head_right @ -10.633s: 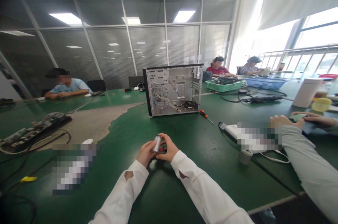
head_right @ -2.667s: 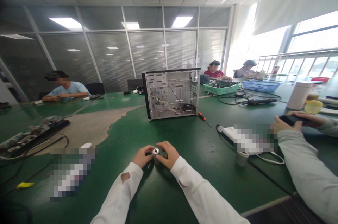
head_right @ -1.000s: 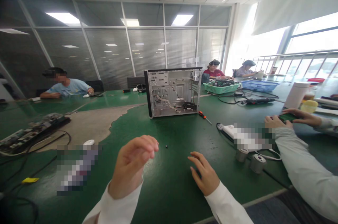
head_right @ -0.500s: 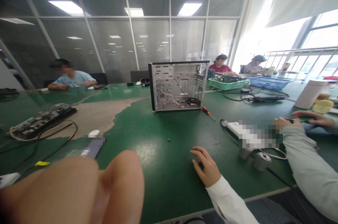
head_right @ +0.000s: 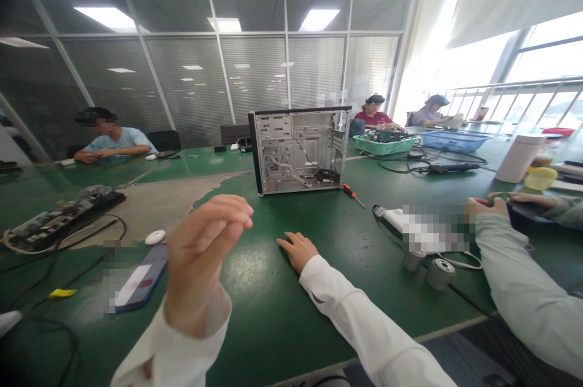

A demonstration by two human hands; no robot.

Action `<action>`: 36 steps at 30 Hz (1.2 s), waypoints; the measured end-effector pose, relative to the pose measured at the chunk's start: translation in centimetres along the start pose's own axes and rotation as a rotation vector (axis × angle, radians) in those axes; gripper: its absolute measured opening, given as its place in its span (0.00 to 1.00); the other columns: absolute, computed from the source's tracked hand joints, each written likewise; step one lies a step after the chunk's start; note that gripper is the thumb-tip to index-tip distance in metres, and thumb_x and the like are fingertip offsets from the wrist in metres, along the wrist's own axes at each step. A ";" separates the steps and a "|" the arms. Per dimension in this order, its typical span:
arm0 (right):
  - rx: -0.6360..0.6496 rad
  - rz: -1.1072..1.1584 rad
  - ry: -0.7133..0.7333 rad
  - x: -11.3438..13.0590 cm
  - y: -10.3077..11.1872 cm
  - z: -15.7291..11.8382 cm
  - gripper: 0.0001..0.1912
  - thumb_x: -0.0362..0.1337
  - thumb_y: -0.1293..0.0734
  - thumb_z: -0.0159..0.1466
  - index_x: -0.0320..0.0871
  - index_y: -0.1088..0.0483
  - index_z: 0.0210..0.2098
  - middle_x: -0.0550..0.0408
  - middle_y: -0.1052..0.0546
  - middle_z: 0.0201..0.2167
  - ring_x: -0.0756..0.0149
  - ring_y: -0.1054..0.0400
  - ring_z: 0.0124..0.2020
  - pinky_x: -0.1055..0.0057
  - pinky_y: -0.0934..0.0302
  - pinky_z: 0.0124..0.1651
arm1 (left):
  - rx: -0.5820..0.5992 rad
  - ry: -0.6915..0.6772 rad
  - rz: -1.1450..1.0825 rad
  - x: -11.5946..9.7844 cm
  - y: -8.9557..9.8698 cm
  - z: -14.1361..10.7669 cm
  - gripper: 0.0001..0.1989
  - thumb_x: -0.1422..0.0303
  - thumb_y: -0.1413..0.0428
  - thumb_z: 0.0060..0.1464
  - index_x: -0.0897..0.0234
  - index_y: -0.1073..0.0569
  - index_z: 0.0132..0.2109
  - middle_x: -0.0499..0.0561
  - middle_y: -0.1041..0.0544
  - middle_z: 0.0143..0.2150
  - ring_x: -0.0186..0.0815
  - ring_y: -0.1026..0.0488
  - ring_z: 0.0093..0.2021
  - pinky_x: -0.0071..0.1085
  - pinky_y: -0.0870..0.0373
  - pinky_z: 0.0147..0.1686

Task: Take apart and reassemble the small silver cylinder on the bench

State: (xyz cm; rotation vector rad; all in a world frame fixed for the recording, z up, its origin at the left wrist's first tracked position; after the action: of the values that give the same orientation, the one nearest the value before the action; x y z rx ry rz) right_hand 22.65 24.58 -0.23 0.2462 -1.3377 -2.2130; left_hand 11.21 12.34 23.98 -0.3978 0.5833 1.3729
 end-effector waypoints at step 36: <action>-0.210 -0.425 -0.882 -21.9 18.5 -25.8 0.15 0.45 0.40 0.50 0.44 0.35 0.33 0.48 0.28 0.29 0.61 0.34 0.26 0.69 0.44 0.25 | 0.091 0.661 0.456 29.6 4.6 -9.7 0.09 0.68 0.53 0.44 0.63 0.30 0.31 0.47 0.27 0.24 0.32 0.30 0.28 0.28 0.36 0.33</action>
State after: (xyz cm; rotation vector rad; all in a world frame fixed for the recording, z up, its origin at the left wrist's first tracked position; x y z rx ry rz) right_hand 58.26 9.78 0.51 -0.6627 -1.5385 -2.9660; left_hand 7.87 30.93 -1.19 -0.6803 1.3390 1.6356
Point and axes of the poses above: each hand's wrist, its own z-axis towards the middle knuckle, its own y-axis out of the back of the hand, x = y × z, the point moved 10 cm from there along z, towards the middle knuckle
